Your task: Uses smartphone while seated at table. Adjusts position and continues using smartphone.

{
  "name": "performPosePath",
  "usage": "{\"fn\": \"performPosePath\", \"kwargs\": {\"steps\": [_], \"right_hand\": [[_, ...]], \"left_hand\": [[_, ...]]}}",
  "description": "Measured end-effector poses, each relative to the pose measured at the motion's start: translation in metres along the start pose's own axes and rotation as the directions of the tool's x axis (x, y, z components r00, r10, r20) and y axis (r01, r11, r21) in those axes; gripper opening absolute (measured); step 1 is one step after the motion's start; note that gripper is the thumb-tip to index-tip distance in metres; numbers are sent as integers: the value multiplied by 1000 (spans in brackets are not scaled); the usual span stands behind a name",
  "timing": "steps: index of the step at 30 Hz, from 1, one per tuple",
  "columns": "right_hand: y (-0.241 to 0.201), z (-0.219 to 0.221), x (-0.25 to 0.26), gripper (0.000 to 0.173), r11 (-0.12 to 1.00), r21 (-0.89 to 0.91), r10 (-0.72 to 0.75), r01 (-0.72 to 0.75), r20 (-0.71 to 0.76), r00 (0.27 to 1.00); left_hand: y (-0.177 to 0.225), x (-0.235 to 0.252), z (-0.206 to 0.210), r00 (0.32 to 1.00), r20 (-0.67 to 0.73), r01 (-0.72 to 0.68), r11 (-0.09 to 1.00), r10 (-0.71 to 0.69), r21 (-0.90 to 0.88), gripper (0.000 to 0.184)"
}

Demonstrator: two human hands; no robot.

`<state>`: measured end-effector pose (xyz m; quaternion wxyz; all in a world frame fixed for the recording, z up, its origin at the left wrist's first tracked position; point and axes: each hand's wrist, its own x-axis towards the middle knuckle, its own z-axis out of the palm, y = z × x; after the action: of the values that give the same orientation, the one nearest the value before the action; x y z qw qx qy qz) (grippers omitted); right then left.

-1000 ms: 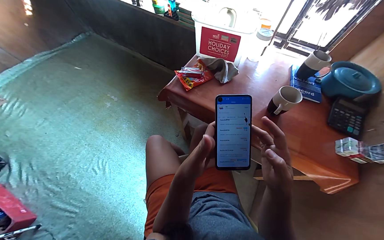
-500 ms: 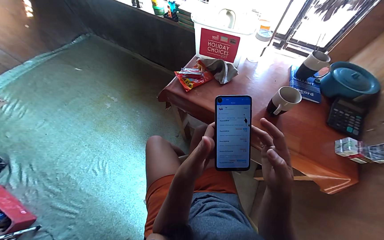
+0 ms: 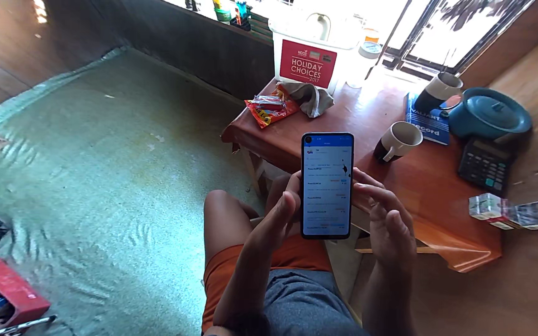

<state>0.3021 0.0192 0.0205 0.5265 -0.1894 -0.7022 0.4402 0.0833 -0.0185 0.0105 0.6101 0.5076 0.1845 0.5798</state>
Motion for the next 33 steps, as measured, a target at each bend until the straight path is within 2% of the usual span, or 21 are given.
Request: {"fn": "performPosePath", "kwargs": {"steps": [8, 18, 26, 33], "right_hand": [[0, -3, 1, 58, 999, -45, -26, 24, -36, 999], [3, -3, 0, 57, 992, -97, -92, 84, -78, 993], [3, 1, 0, 52, 968, -208, -164, 140, -102, 981], [3, 4, 1, 50, 964, -222, -170, 146, -95, 981]], "left_hand": [[0, 1, -1, 1000, -6, 5, 999, -5, 39, 99], [1, 3, 1, 999, 26, -21, 1000, 21, -1, 91], [1, 2, 1, 1000, 15, -20, 1000, 19, 8, 93], [0, 0, 0, 1000, 16, -11, 1000, 10, 24, 96]]}}
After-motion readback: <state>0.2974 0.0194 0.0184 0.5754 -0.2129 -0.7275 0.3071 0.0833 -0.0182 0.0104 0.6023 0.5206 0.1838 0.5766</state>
